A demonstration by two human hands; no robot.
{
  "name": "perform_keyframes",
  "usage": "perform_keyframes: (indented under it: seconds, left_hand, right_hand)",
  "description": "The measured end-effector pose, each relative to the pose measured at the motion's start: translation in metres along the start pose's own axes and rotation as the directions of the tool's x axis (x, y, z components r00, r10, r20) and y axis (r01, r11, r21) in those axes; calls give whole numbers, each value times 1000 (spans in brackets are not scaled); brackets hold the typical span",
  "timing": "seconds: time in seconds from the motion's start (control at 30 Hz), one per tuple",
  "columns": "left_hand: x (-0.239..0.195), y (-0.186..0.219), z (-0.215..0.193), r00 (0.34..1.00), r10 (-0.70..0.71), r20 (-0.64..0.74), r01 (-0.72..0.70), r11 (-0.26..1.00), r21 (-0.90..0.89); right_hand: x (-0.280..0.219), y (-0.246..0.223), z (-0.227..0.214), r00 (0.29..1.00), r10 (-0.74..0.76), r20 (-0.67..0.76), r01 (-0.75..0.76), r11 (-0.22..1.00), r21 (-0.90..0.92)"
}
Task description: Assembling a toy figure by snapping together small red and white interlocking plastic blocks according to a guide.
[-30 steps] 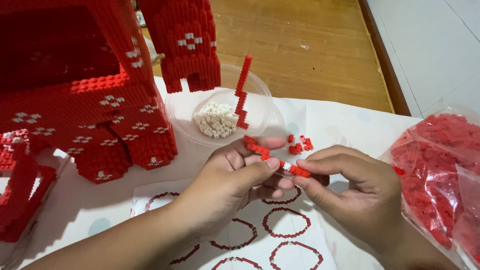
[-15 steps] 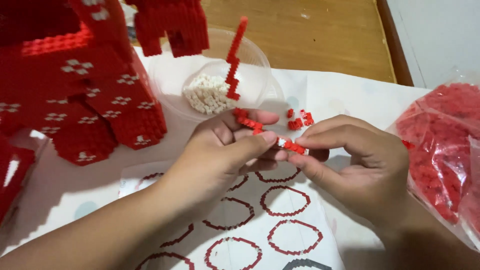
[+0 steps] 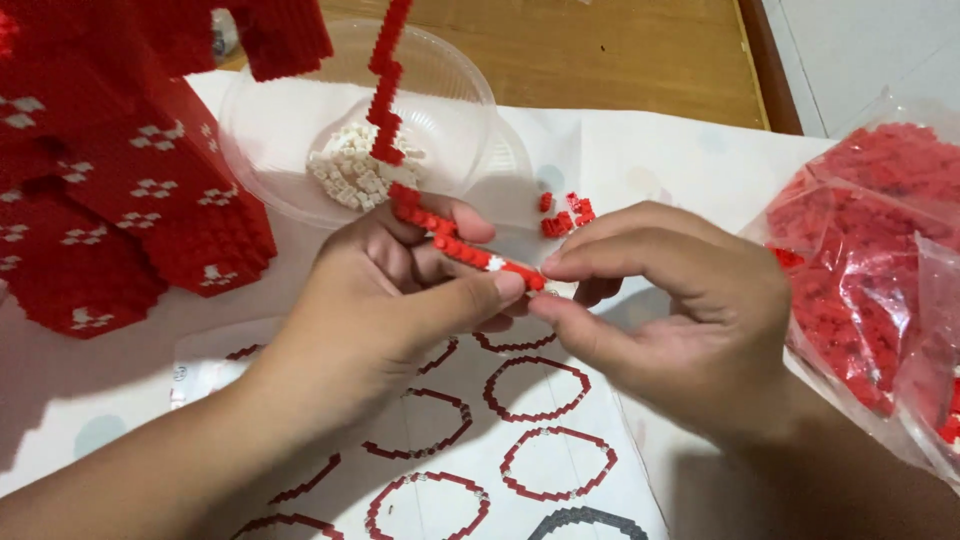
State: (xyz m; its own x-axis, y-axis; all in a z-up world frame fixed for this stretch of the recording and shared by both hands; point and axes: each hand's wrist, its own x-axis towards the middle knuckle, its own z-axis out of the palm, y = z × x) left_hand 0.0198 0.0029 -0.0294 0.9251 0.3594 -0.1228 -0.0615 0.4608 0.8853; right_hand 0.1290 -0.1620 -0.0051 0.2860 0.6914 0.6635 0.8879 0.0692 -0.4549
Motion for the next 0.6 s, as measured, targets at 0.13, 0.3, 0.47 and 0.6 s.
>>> perform_keyframes:
  seconds: [0.13, 0.3, 0.47, 0.6]
  left_hand:
    - [-2, 4, 2, 999, 17, 27, -18, 998, 54]
    - [-3, 5, 4, 1000, -17, -19, 18, 998, 68]
    - [-1, 5, 2, 999, -15, 30, 13, 996, 90]
    - [0, -2, -3, 996, 21, 82, -19, 1000, -17]
  right_hand:
    - [-2, 1, -1, 1000, -15, -18, 15, 1000, -12]
    - [-1, 1, -1, 999, -34, 1, 34, 999, 24]
    - [1, 2, -4, 995, -84, 45, 84, 996, 17]
    - [0, 9, -9, 997, -66, 42, 67, 997, -29]
